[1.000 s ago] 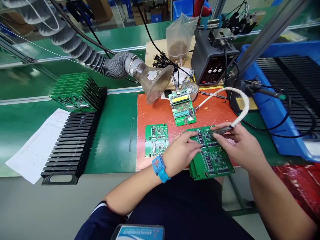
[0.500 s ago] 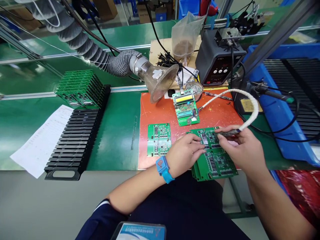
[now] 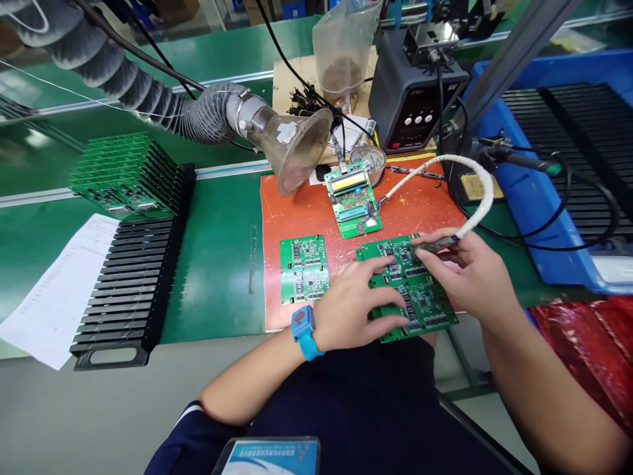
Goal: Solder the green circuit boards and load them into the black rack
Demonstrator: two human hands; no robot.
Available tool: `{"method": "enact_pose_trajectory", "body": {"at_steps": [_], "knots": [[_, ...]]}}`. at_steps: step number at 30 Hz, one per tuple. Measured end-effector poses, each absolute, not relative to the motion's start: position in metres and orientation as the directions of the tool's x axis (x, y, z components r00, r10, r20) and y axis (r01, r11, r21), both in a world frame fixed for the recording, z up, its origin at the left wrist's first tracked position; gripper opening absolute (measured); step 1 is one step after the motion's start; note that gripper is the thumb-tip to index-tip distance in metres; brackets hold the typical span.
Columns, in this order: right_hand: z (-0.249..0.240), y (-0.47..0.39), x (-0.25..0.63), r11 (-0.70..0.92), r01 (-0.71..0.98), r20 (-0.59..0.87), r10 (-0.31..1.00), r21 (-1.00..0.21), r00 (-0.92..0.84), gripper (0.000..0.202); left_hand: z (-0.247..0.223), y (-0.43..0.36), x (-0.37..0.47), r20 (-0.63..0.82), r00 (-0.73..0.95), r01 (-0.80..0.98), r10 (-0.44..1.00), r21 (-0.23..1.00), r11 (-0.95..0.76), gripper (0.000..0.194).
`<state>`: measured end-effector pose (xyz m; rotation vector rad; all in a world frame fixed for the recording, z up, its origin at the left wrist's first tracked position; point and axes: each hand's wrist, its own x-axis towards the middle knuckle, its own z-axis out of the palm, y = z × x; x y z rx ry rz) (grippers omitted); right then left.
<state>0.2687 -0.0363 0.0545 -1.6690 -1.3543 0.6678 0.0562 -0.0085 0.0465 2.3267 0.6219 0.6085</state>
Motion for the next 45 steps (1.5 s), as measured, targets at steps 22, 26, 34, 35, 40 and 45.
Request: {"method": "enact_pose_trajectory", "body": {"at_steps": [22, 26, 34, 35, 40, 45], "knots": [[0.052, -0.036, 0.272, -0.027, 0.487, 0.104, 0.965, -0.873, 0.240, 0.024, 0.042, -0.016, 0.060, 0.196, 0.872, 0.241, 0.448, 0.624, -0.743, 0.020], [0.048, -0.037, 0.274, -0.027, 0.476, 0.102, 0.965, -0.879, 0.243, 0.027, 0.041, -0.015, 0.058, 0.220, 0.870, 0.223, 0.441, 0.622, -0.750, 0.022], [0.044, -0.038, 0.277, -0.043, 0.465, 0.085, 0.964, -0.884, 0.251, 0.025, 0.036, -0.016, 0.055, 0.298, 0.823, 0.212, 0.483, 0.628, -0.749, 0.051], [0.044, -0.038, 0.276, -0.044, 0.461, 0.083, 0.964, -0.886, 0.251, 0.025, 0.035, -0.016, 0.056, 0.300, 0.821, 0.216, 0.486, 0.625, -0.751, 0.052], [0.046, -0.038, 0.273, -0.041, 0.432, 0.080, 0.963, -0.901, 0.257, 0.026, 0.038, -0.016, 0.056, 0.290, 0.825, 0.242, 0.486, 0.596, -0.766, 0.054], [0.047, -0.039, 0.271, -0.024, 0.393, 0.088, 0.961, -0.919, 0.263, 0.025, 0.039, -0.017, 0.056, 0.307, 0.819, 0.251, 0.485, 0.569, -0.783, 0.055]]}}
